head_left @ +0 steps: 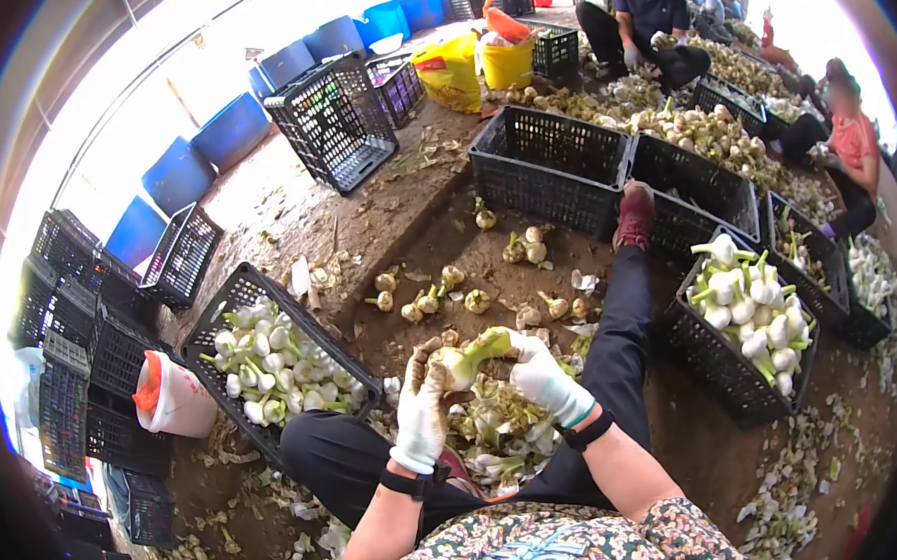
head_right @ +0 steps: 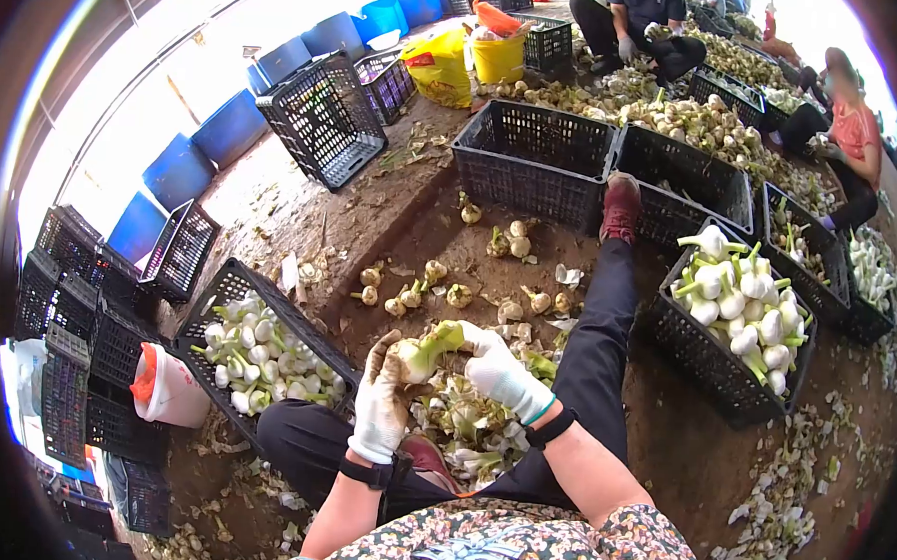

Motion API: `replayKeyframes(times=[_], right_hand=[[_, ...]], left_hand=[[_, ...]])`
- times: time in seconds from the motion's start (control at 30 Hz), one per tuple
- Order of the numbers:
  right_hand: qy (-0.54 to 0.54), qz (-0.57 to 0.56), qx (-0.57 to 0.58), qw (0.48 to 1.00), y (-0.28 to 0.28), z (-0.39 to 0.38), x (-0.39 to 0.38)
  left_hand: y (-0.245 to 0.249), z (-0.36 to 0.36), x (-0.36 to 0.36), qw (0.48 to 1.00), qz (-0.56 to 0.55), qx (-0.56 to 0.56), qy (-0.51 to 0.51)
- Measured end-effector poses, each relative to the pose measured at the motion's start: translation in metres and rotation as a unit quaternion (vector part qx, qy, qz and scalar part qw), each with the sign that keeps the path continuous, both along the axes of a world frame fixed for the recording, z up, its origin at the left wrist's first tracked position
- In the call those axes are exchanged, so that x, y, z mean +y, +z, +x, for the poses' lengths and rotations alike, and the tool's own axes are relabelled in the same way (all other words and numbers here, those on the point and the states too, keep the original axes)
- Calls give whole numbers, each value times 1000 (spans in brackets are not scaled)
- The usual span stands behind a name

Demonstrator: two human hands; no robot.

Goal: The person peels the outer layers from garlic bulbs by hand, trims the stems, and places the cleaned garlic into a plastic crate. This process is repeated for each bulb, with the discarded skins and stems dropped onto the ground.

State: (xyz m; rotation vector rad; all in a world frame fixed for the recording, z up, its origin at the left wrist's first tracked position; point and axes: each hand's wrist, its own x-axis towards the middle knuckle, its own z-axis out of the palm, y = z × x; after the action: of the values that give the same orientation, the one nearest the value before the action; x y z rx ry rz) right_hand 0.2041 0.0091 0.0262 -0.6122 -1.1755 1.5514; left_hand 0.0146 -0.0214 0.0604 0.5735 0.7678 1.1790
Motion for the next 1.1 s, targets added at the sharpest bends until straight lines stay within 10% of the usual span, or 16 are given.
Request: replayKeyframes(times=[0.17,0.43,0.57,0.77,0.83,0.9,1.03,1.1], right_hand=[[-86,-100,-124,983,-13,-17,-16],[-68,-182,100,976,3,-21,-22],[-130,-39,-132,982,-12,-22,-25],[-133,-277,137,942,-48,14,4],[-24,-96,-344,934,-23,33,8],[-85,31,-651,754,-30,20,-5],[-44,206,-371,904,46,-6,-15],[-49,299,-437,847,65,-16,-20]], left_hand=[[-3,13,-10,948,183,253,62],[4,-6,-5,996,39,84,-13],[-26,-5,-7,951,153,268,36],[0,-25,-18,993,66,37,-95],[12,-27,-25,995,60,18,-83],[14,-26,-26,994,80,16,-66],[4,-22,-27,956,147,243,-71],[4,-21,-21,889,227,391,-75]])
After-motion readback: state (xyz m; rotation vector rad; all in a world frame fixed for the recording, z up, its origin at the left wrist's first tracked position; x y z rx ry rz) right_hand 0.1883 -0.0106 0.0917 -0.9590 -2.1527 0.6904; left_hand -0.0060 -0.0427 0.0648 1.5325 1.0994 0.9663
